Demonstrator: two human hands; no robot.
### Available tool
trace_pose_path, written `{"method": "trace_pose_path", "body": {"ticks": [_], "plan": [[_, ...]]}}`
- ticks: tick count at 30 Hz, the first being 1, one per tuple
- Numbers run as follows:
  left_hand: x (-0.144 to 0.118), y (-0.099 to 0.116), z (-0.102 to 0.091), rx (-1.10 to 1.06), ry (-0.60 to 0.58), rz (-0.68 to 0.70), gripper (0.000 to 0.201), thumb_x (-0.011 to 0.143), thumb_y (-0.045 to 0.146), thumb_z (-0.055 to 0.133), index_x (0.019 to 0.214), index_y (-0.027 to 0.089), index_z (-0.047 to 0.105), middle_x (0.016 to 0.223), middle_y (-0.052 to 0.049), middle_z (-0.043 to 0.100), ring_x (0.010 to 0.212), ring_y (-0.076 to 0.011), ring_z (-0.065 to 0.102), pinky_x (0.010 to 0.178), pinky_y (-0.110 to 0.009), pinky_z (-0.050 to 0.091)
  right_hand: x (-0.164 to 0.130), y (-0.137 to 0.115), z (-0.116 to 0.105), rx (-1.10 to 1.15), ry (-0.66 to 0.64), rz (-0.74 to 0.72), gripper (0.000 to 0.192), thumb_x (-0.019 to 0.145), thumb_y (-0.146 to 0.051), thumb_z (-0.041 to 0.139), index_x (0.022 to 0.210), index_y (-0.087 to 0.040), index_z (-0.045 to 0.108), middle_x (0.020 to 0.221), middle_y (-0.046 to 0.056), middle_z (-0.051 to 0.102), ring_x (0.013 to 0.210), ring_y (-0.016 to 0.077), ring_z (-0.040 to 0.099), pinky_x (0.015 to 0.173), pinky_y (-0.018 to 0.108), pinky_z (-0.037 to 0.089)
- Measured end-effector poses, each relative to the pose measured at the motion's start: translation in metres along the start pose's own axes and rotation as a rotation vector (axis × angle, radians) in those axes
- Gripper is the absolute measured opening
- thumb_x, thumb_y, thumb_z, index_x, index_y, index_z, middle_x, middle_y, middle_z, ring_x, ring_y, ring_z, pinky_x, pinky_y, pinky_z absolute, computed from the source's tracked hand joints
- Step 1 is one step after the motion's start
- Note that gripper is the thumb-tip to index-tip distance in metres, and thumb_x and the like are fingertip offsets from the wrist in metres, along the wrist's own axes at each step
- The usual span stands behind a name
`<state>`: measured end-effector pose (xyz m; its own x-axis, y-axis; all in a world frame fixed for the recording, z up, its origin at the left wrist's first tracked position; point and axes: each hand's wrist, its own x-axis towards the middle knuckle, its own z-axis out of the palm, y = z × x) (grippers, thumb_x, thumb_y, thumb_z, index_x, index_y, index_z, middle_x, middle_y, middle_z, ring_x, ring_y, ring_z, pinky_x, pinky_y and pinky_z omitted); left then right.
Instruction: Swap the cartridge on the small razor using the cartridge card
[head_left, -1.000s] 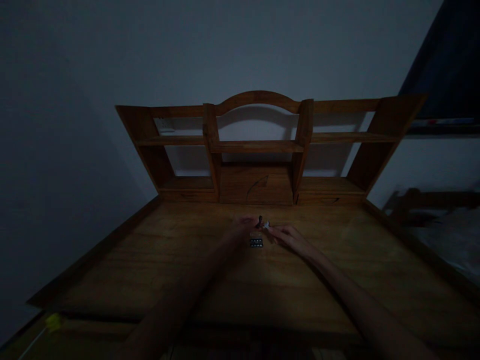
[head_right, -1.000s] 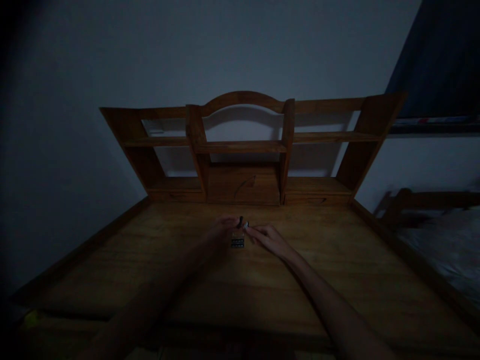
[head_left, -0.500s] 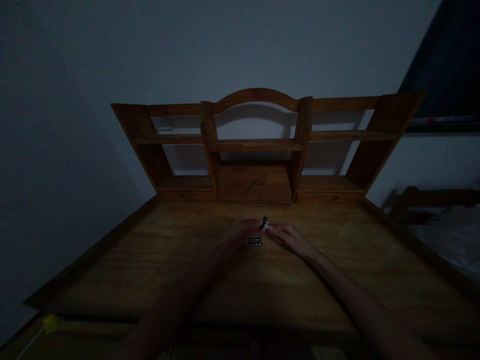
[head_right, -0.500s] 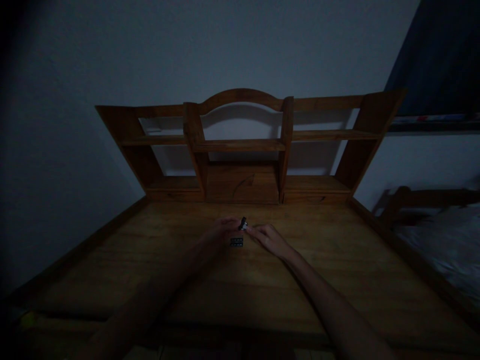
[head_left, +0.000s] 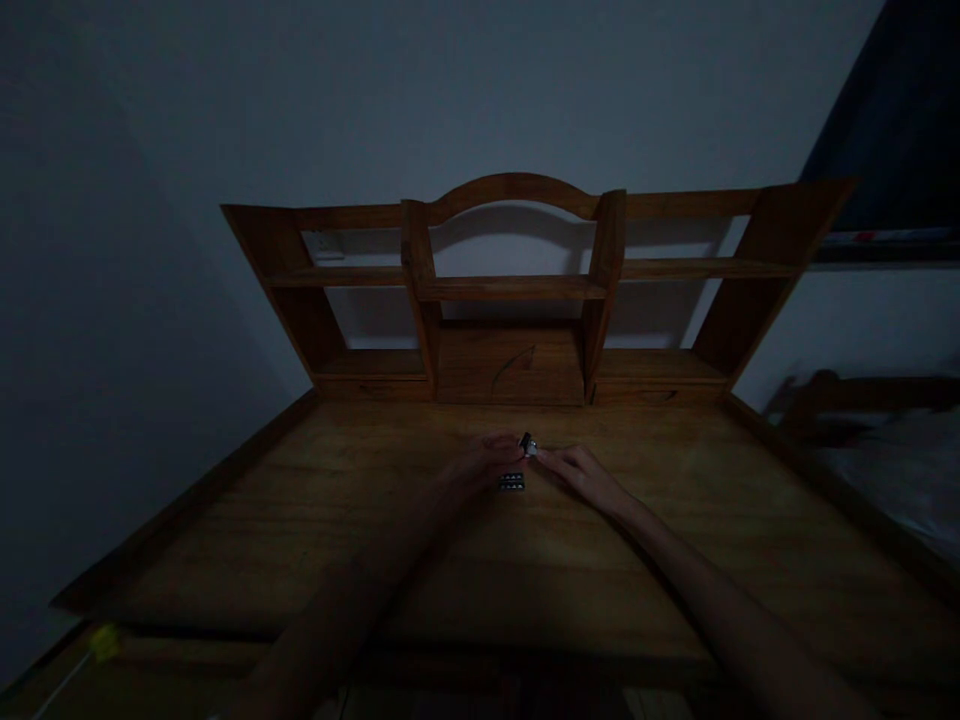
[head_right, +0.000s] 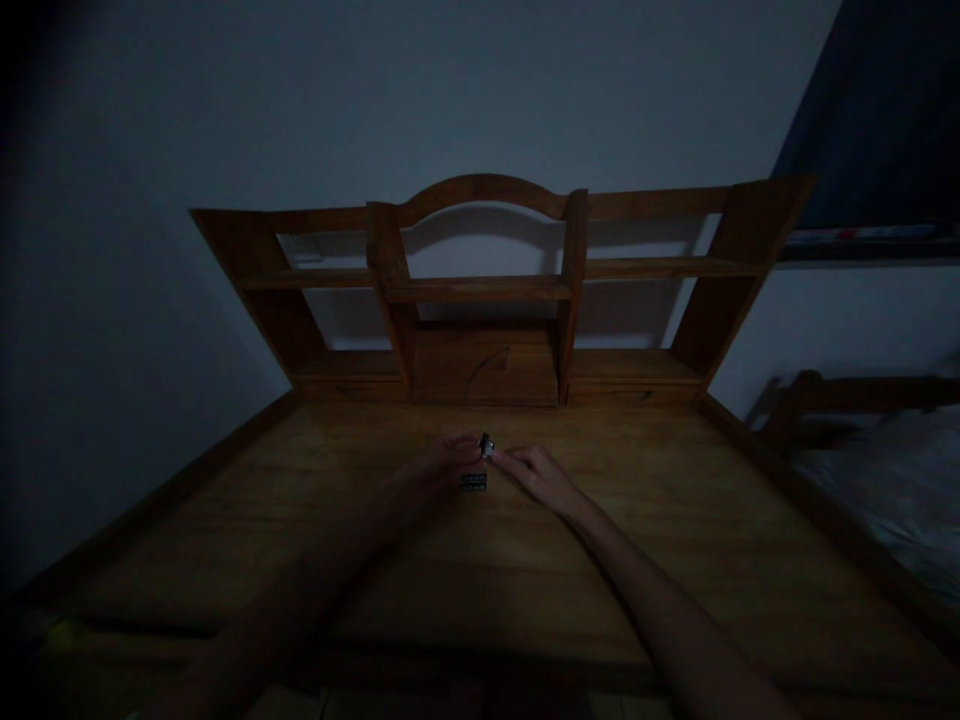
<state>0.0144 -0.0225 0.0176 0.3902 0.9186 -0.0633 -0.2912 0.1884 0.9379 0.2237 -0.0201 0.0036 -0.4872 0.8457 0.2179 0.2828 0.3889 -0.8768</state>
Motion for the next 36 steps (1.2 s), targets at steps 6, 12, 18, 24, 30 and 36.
{"method": "trace_pose_path", "body": {"ticks": [6,12,18,24,30,36], "plan": [[0.009,-0.008,-0.004,0.008,0.090,-0.026,0.042,0.059,0.023,0.084,0.098,0.016,0.070,0.101,-0.008,0.071,0.090,-0.0186,0.067,0.089,-0.032,0.051,0.000,-0.001,-0.002,-0.026,0.006,0.019,0.050,0.090,-0.056,0.044,0.062,-0.016,0.054,0.057,-0.003,0.037,0.052,0.0100,0.032,0.049,0.025,0.023],[0.012,-0.010,-0.002,0.043,0.104,-0.003,0.038,0.062,0.028,0.083,0.095,0.014,0.072,0.100,-0.010,0.072,0.091,-0.0219,0.068,0.089,-0.035,0.051,0.003,0.008,-0.003,-0.093,0.044,0.019,0.051,0.090,-0.056,0.045,0.060,-0.015,0.056,0.056,-0.002,0.036,0.052,0.0101,0.030,0.049,0.025,0.022],[0.015,-0.011,-0.004,0.038,0.142,0.033,0.039,0.060,0.028,0.084,0.093,0.014,0.070,0.096,-0.009,0.073,0.087,-0.0206,0.068,0.090,-0.037,0.051,0.001,0.002,-0.003,-0.047,0.056,0.014,0.051,0.089,-0.057,0.045,0.059,-0.016,0.053,0.055,-0.002,0.036,0.051,0.0102,0.030,0.048,0.025,0.021],[0.010,-0.009,0.001,0.009,0.027,0.019,0.036,0.067,0.029,0.080,0.098,0.013,0.071,0.102,-0.011,0.072,0.095,-0.0222,0.066,0.092,-0.036,0.049,0.000,0.002,0.000,-0.051,0.001,0.006,0.052,0.090,-0.058,0.044,0.057,-0.017,0.043,0.057,-0.003,0.032,0.053,0.0093,0.029,0.049,0.025,0.020],[0.001,0.001,0.009,-0.063,0.004,0.028,0.035,0.068,0.031,0.079,0.097,0.013,0.071,0.103,-0.011,0.071,0.100,-0.0240,0.065,0.096,-0.037,0.046,0.000,0.001,-0.002,-0.024,-0.006,0.032,0.052,0.090,-0.058,0.043,0.060,-0.016,0.044,0.058,-0.003,0.031,0.053,0.0090,0.029,0.049,0.024,0.019],[-0.005,0.003,0.010,-0.086,0.019,0.028,0.031,0.070,0.024,0.078,0.099,0.015,0.071,0.105,-0.009,0.071,0.100,-0.0228,0.065,0.097,-0.036,0.046,-0.002,-0.004,-0.001,-0.011,-0.007,0.025,0.053,0.090,-0.059,0.043,0.058,-0.016,0.043,0.056,-0.004,0.031,0.052,0.0087,0.028,0.049,0.025,0.019]]}}
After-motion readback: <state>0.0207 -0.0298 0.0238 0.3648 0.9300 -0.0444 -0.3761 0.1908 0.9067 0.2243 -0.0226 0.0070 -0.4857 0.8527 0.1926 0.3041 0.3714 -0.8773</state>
